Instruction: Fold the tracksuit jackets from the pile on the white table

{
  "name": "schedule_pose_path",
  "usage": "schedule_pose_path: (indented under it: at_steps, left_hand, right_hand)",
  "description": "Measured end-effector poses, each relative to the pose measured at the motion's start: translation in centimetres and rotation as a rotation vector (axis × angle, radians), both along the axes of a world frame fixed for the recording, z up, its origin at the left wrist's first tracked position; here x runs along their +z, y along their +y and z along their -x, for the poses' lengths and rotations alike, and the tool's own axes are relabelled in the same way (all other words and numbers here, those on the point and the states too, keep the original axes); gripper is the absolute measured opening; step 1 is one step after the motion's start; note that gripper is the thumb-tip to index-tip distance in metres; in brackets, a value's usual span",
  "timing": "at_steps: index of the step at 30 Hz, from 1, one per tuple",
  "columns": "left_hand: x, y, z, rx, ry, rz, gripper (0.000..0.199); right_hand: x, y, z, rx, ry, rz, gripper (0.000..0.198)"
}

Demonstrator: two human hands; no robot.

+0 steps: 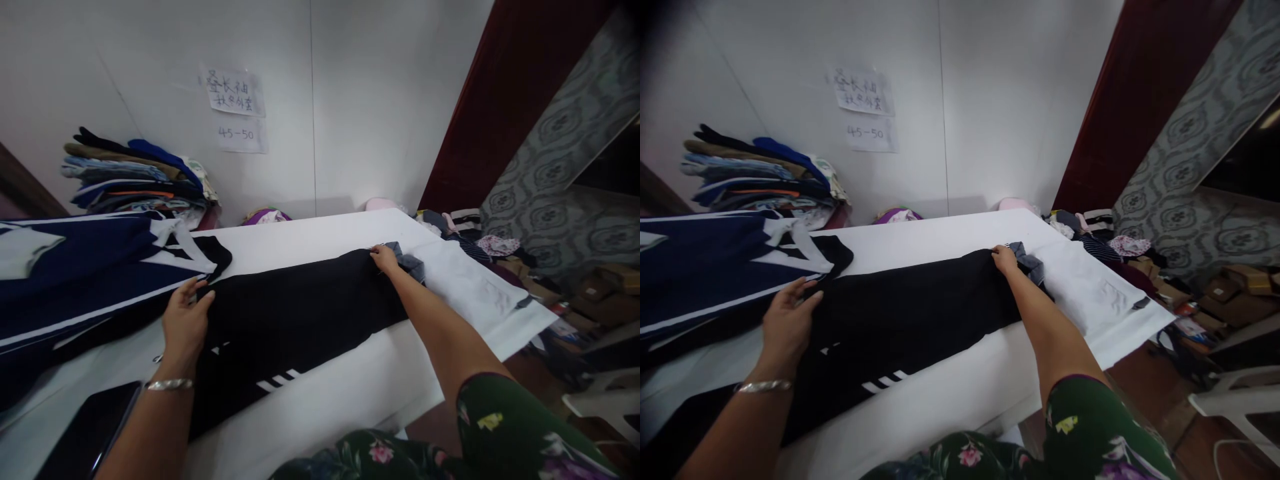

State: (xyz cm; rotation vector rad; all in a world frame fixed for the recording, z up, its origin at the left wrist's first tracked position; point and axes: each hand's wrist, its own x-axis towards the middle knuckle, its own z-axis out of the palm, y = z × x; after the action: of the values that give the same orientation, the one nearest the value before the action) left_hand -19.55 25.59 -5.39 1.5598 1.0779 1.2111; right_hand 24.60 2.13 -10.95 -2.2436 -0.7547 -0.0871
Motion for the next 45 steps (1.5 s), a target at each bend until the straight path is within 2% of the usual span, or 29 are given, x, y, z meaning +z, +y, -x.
schedule_pose_path:
  at_steps: [3,6,10,14,17,19,21,24,27,31,34,36,38,40,43,45]
  left_hand:
    - [-1.4,1.4,-0.3,0.087,0.19,0.096,0.056]
    - [-3.2,2.0,-0.2,0.08,0.364,0.145,0.059]
    - [-4.7,2.2,0.3,0.007,0.551,0.05,0.052]
    - [-5.1,2.0,0.2,-0.039,0.687,-0.108,0.046]
    - [-5.2,1.7,0.1,-0.063,0.766,-0.128,0.048]
    - [-5.4,1.6,0.1,-0.073,0.79,-0.131,0.049]
    - [-5.6,1.7,0.1,-0.079,0.785,-0.144,0.049]
    - [-5.8,1.8,0.3,-0.088,0.794,-0.168,0.048]
    - [-5.6,1.6,0.4,-0.094,0.881,-0.197,0.049]
    - [-4.6,0.6,0.3,-0.052,0.99,-0.28,0.047]
    - [-3.7,-0.4,-0.2,-0.034,0.989,-0.429,0.044]
    - [-3.5,-0.9,-0.7,-0.065,0.985,-0.516,0.044]
    - [-3.7,-1.2,-1.0,-0.12,1.044,-0.518,0.047]
    - [-4.2,-1.3,-1.1,-0.182,1.16,-0.434,0.051]
    - [-5.0,-1.0,-1.0,-0.24,1.295,-0.327,0.055]
    - [-5.3,-0.8,-0.9,-0.251,1.326,-0.323,0.055]
  right_hand:
    - [-0.4,0.6,0.7,0.023,-0.012,-0.022,0.024]
    - [-0.4,0.4,1.8,0.064,-0.049,-0.072,0.032]
    - [0.1,-1.2,4.6,0.137,-0.111,-0.137,0.033]
    - [0.7,-3.1,10.1,0.388,-0.166,-0.178,0.027]
    - [1.0,-3.7,14.1,0.603,-0.213,-0.104,0.029]
    - [1.0,-3.5,15.7,0.713,-0.257,0.012,0.034]
    - [0.9,-3.1,16.3,0.762,-0.281,0.135,0.031]
    - [0.8,-2.6,16.2,0.74,-0.292,0.245,0.021]
    - [0.9,-2.4,16.1,0.72,-0.284,0.285,0.02]
    - [1.3,-2.0,15.4,0.676,-0.187,0.202,0.022]
    - [1.8,-0.8,13.9,0.543,-0.183,0.104,0.024]
    - [2.2,0.2,12.4,0.425,-0.203,0.114,0.028]
    - [2.4,1.2,10.7,0.324,-0.217,0.197,0.035]
    - [2.4,1.7,9.0,0.247,-0.193,0.353,0.045]
    - [1.6,1.4,6.6,0.153,-0.079,0.565,0.056]
    - [0.9,0.8,5.6,0.128,-0.023,0.622,0.058]
